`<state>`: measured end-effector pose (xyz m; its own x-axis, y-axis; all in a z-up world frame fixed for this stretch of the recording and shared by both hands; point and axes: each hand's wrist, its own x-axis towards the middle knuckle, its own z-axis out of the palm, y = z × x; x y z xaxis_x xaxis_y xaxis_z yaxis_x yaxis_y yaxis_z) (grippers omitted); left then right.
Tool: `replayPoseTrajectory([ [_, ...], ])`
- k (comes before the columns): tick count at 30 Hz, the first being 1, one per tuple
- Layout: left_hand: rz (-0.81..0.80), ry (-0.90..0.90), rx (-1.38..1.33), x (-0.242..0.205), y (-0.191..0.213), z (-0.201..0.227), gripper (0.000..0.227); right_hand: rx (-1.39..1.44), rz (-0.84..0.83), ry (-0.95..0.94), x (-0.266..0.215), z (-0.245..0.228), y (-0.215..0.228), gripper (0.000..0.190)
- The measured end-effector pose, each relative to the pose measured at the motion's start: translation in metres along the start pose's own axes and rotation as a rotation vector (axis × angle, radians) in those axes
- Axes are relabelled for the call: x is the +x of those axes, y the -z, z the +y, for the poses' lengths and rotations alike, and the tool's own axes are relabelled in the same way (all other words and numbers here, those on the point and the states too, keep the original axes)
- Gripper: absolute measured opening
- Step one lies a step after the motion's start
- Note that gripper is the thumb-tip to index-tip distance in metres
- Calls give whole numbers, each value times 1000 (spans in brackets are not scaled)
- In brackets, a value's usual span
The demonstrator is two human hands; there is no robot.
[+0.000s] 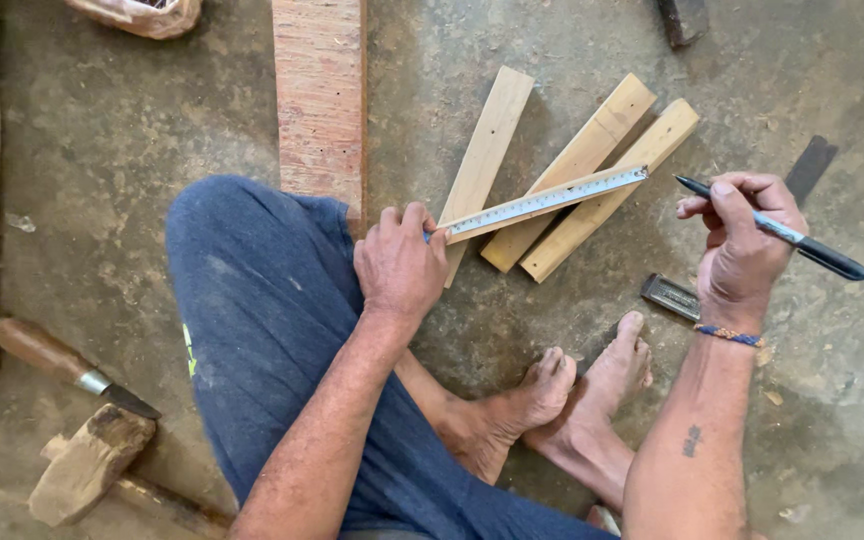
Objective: The person measures and marks several wooden slats on the floor using a tape measure, a square, and a marker.
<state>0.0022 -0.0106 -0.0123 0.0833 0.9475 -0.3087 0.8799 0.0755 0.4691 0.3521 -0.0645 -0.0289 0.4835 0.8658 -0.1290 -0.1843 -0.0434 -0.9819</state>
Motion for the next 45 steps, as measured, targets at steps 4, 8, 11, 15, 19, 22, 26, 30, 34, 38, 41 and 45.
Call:
replayPoseTrajectory([
  [4, 18, -13, -2, 0, 1, 1, 23, -43, -5, 7, 0, 10, 8, 4],
  [8, 7, -15, 16, 2, 2, 2, 23, 4, -22, 6, 2, 21, 19, 5],
  [11, -21, -8, 31, 3, 4, 2, 22, 47, 7, -21, 6, 26, 24, 4],
  [15, -18, -12, 37, 5, 5, 4, 23, 37, 35, -45, 8, 33, 29, 9],
  [19, -25, -8, 24, 6, 7, 6, 23, -4, 22, -47, 11, 39, 33, 10],
  [22, -39, -2, 29, 7, 8, 7, 23, -25, 3, -9, 13, 35, 28, 6],
  [26, -56, -2, 40, 8, 10, 8, 23, -102, -2, 26, 19, 20, 14, 10],
  [30, -74, 13, 42, 8, 11, 9, 23, -173, -43, 38, 17, 11, -1, 10],
  [34, -77, 17, 32, 8, 11, 9, 23, -197, -85, 23, 15, 7, -13, 12],
  [38, -51, 5, 23, 8, 10, 9, 22, -211, -88, 14, 16, 6, -20, 13],
  [41, -59, 2, 20, 8, 10, 8, 22, -203, -85, 12, 16, 4, -21, 13],
  [45, -62, 13, 22, 9, 10, 9, 22, -201, -84, 10, 15, 3, -18, 13],
])
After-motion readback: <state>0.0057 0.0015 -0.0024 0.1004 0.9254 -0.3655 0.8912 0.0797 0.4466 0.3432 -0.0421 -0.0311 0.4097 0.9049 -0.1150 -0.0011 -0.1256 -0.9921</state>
